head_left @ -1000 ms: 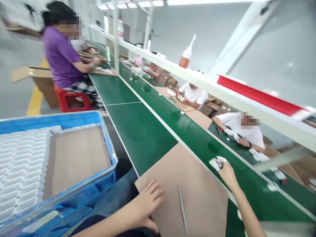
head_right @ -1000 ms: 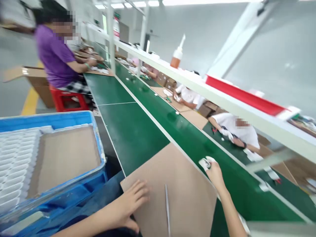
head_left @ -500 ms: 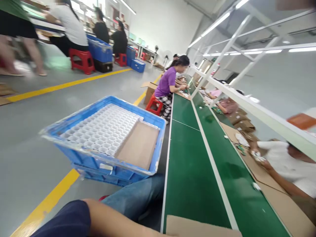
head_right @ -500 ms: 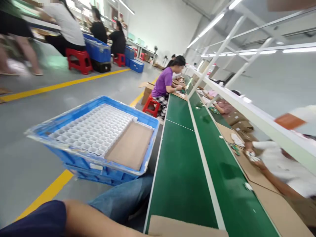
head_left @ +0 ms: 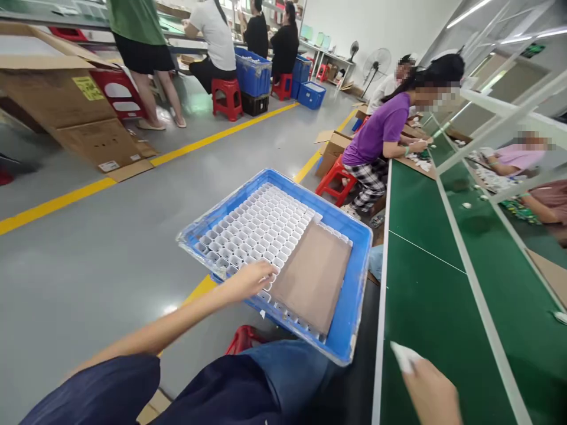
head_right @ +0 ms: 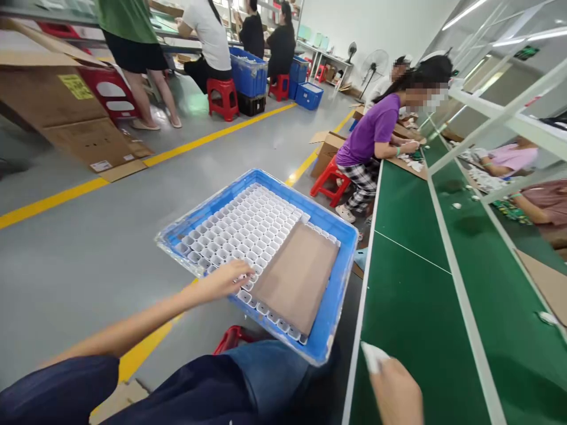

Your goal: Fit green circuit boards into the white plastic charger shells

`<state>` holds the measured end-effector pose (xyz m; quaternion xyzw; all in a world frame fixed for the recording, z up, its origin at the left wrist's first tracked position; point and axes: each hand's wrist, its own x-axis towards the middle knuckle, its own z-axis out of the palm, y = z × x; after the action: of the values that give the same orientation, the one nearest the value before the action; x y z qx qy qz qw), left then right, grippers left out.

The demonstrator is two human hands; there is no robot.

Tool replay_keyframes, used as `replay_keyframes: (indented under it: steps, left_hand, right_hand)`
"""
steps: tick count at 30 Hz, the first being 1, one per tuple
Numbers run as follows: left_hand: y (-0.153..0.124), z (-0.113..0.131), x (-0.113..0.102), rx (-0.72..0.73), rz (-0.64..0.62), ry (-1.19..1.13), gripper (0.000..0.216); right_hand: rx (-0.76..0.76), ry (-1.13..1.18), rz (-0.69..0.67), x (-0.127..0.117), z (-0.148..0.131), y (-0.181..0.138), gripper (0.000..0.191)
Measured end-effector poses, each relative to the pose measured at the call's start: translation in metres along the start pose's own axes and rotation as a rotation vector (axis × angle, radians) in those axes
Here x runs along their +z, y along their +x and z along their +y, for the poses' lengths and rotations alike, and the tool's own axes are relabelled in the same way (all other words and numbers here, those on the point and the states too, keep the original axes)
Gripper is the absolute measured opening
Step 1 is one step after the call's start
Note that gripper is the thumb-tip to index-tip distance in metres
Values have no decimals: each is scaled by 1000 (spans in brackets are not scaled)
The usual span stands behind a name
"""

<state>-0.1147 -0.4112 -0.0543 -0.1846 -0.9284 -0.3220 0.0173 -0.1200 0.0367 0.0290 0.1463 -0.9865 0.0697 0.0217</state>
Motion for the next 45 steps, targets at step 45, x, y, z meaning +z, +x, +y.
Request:
replay_keyframes:
  steps: [45]
  left_hand:
    - [14, -131, -17, 332, -608, 462, 65]
  right_hand:
    - [-827, -221, -603, 186, -284, 142, 37]
